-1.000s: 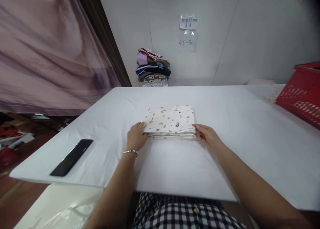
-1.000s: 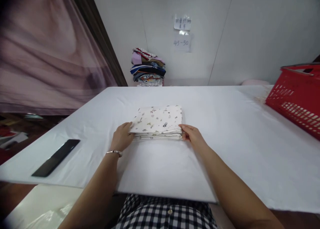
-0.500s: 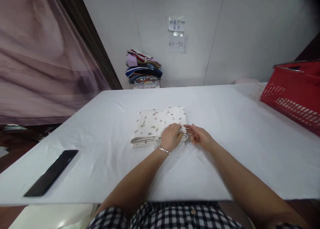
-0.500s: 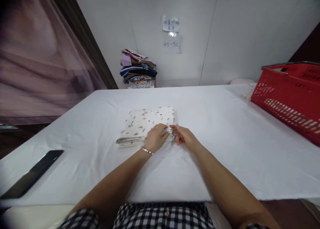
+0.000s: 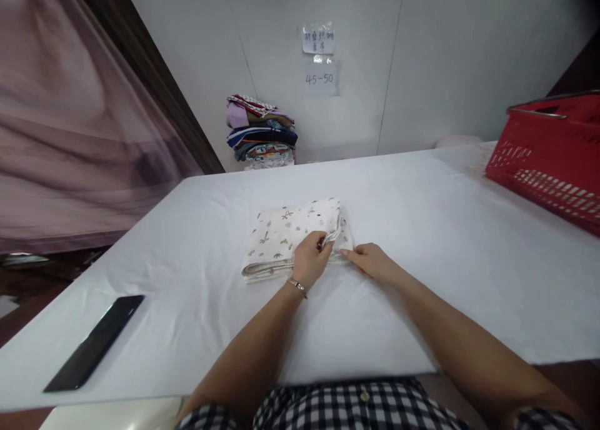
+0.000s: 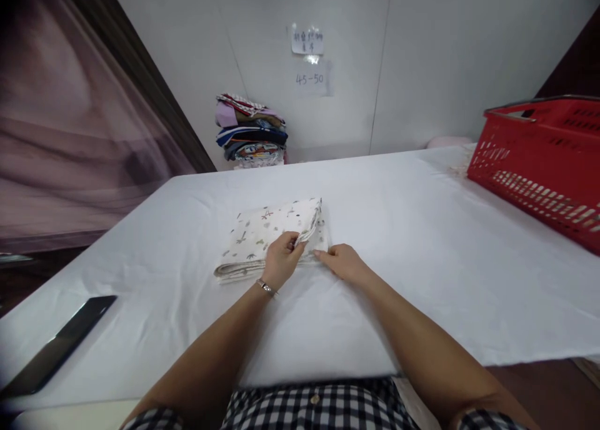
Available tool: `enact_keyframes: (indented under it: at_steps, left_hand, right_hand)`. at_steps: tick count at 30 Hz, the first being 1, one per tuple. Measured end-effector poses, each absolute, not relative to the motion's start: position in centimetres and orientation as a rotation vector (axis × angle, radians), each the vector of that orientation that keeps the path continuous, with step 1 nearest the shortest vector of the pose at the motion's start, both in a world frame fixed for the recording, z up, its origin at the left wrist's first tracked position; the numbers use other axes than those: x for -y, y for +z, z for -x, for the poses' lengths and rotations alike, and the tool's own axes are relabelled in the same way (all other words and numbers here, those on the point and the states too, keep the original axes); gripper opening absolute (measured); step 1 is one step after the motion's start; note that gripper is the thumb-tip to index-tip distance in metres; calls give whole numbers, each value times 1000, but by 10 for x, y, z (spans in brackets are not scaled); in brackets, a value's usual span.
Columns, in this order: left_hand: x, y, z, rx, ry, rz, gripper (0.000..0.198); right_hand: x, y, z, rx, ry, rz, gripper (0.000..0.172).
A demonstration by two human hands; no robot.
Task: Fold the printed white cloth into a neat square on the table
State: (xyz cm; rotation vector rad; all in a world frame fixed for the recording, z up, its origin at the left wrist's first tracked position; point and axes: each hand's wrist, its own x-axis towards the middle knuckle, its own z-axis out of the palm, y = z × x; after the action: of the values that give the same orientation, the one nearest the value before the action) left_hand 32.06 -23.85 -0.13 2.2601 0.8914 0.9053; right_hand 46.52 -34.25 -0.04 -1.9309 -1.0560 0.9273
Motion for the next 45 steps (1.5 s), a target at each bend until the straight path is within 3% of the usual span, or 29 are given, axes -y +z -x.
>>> enact_keyframes:
  at_steps: [8,13,20,34,41,45]
  left_hand:
    - [238,-1,-318,-879,901,-2310,13]
    - [239,-2,-319,-862,891,-2324,14]
    - [239,-2,-320,-848,917,-2359,12]
    - [247,7,-323,-612,868,-2744,12]
    - [250,11,-321,-511,859,-2791,29]
    - [244,10,-327,-708,835,-2782,19]
  right_hand:
    - [341,0,-470,914,1115,1679,35]
    - [338,-1,-470,759,1289,1691,45]
    - [336,-5,-465,836,1102,1695,32]
    - [337,-1,-463,707,1269,1280,26]
    - [338,0,-469,751,1288,1183,24]
    - [340,6,-477,874,1181,1250,23]
